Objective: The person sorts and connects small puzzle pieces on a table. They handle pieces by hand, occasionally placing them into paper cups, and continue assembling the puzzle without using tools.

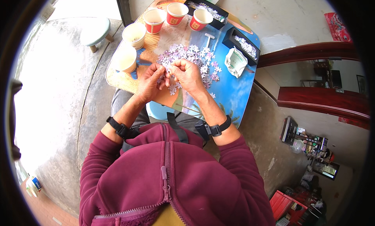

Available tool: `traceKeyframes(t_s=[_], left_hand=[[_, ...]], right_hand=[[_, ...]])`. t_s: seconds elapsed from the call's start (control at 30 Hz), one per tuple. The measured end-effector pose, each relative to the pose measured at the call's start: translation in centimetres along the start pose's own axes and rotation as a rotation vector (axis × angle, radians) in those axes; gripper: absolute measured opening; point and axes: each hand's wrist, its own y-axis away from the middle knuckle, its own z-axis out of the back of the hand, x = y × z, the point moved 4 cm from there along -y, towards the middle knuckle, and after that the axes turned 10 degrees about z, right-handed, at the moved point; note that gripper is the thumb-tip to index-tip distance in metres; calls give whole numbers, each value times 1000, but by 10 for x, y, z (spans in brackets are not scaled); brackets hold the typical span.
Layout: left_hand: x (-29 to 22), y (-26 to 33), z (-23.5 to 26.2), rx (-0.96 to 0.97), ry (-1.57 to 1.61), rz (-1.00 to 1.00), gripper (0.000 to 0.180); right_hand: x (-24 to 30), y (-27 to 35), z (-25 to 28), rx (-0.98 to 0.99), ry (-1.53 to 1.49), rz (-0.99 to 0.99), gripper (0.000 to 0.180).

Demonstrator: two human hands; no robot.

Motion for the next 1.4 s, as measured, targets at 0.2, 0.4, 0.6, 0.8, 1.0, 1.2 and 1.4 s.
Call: traceKeyframes(t_s=[0.2, 0.4, 0.6, 0.8, 1.0, 1.2, 1.4], left_hand=[[2, 1, -3, -66, -71, -2, 18], [-2, 2, -9, -81, -116, 24, 21], [-7, 5, -14, -86, -155, 118, 24], [-4, 3, -15, -145, -213, 142, 20], [-4, -4, -8, 22, -223, 156, 14], [-3, -4, -4, -87, -260, 102, 12], [-5, -3, -7, -57, -290, 126, 14]], right_hand=[[-2, 10, 8, -62, 100, 37, 10], [5, 12, 7, -68, 193, 156, 7], [20, 17, 5, -41, 586, 420, 9], [26, 23, 9, 8, 809, 661, 12], [18, 31, 18, -26, 691, 606, 11], [-4, 23, 20, -87, 226, 237, 9], [-13, 16, 17, -30, 53, 97, 16]])
